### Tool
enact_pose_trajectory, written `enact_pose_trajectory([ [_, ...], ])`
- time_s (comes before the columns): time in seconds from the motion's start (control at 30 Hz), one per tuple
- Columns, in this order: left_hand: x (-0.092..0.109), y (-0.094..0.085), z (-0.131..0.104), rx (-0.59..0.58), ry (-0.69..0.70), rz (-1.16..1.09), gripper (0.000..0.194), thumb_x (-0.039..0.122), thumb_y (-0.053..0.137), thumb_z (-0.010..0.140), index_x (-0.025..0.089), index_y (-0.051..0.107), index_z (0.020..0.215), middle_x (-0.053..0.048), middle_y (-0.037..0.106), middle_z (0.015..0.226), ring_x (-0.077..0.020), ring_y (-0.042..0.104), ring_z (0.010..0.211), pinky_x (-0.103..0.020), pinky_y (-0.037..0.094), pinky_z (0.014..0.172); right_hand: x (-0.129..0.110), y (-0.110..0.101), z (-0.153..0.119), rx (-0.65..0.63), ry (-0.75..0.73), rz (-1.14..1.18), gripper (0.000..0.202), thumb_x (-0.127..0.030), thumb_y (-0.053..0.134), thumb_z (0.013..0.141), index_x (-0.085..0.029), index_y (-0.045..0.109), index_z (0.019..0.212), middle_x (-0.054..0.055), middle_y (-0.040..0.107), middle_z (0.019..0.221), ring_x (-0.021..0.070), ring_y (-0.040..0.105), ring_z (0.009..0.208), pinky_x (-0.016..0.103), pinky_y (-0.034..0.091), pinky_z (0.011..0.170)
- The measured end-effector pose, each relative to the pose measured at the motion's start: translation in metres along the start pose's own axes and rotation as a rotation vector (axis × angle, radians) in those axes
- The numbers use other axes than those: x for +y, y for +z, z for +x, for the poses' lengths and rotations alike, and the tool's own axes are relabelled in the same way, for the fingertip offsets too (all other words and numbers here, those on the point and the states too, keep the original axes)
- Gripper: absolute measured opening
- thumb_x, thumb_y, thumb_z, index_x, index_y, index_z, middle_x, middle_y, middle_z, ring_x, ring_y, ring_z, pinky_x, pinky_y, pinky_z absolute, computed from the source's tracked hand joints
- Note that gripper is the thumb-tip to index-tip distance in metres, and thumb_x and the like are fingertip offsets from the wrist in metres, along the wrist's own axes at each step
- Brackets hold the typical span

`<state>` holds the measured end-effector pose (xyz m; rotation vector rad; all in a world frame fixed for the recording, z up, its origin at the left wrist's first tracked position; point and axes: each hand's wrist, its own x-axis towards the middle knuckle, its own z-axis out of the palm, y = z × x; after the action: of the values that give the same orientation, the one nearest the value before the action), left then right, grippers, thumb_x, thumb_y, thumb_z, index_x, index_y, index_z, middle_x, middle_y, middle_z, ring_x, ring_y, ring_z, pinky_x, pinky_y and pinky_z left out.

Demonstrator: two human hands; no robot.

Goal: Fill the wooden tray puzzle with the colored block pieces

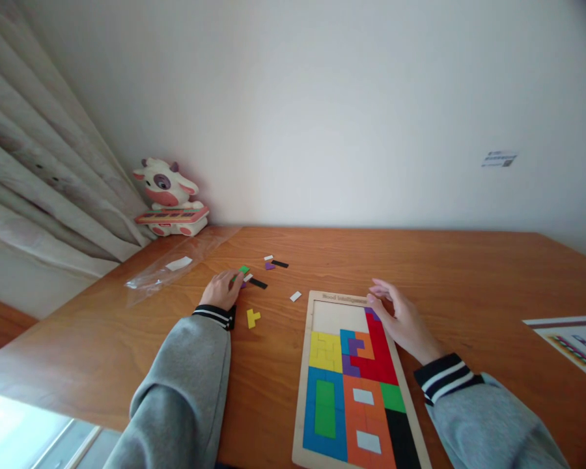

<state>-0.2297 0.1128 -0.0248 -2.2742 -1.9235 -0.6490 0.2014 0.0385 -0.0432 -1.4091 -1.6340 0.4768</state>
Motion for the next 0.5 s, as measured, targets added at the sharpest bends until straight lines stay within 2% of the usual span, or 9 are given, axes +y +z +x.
enact_pose_trajectory([
  [0.07,-0.010,0.002,-0.003,-0.007,0.103,-0.056,0.044,0.050,0.040,0.094,0.021,0.060,0.121,-0.010,0.064,0.128,-0.0244,0.057,0.122,-0.041,0.044,0.107,0.000,0.000,0.000,0.004,-0.007,-0.005,0.047,-0.052,0.051,0.092,-0.022,0.051,0.128,0.013,0.066,0.117,0.0278,0.064,0.108,0.053,0.048,0.100],
  [0.13,-0.016,0.006,-0.006,-0.028,0.184,-0.091,0.060,0.058,0.044,0.090,0.017,0.051,0.134,-0.014,0.054,0.140,-0.0280,0.047,0.134,-0.046,0.037,0.112,-0.001,0.000,0.000,-0.005,-0.019,-0.025,0.046,-0.052,0.051,0.093,-0.022,0.051,0.128,0.013,0.066,0.116,0.0280,0.064,0.108,0.053,0.049,0.099],
  [0.2,-0.015,0.010,-0.008,-0.073,0.202,-0.078,0.073,0.063,0.046,0.088,0.014,0.043,0.141,-0.017,0.045,0.148,-0.0307,0.039,0.139,-0.050,0.033,0.114,-0.002,0.000,0.001,-0.023,-0.031,-0.055,0.045,-0.052,0.050,0.093,-0.022,0.052,0.127,0.013,0.067,0.116,0.0281,0.064,0.107,0.052,0.050,0.098],
  [0.27,-0.007,0.014,-0.009,-0.125,0.180,-0.043,0.077,0.065,0.046,0.087,0.013,0.039,0.144,-0.018,0.038,0.152,-0.0327,0.035,0.141,-0.054,0.030,0.115,-0.004,0.001,0.002,-0.041,-0.040,-0.087,0.044,-0.051,0.049,0.093,-0.022,0.052,0.127,0.013,0.067,0.115,0.0280,0.064,0.107,0.052,0.050,0.097],
  [0.37,0.017,0.020,-0.010,-0.173,0.133,-0.009,0.072,0.063,0.046,0.089,0.014,0.043,0.142,-0.018,0.040,0.151,-0.0345,0.033,0.142,-0.059,0.025,0.115,-0.004,0.001,0.002,-0.053,-0.046,-0.121,0.045,-0.050,0.049,0.094,-0.022,0.051,0.128,0.013,0.067,0.115,0.0280,0.064,0.106,0.052,0.050,0.096],
  [0.5,0.045,0.024,-0.006,-0.138,0.141,-0.057,0.056,0.055,0.045,0.093,0.019,0.051,0.135,-0.015,0.045,0.148,-0.0335,0.038,0.139,-0.061,0.024,0.114,-0.003,0.002,0.002,-0.046,-0.057,-0.133,0.044,-0.050,0.048,0.093,-0.022,0.051,0.128,0.013,0.068,0.113,0.0281,0.065,0.104,0.051,0.051,0.095],
])
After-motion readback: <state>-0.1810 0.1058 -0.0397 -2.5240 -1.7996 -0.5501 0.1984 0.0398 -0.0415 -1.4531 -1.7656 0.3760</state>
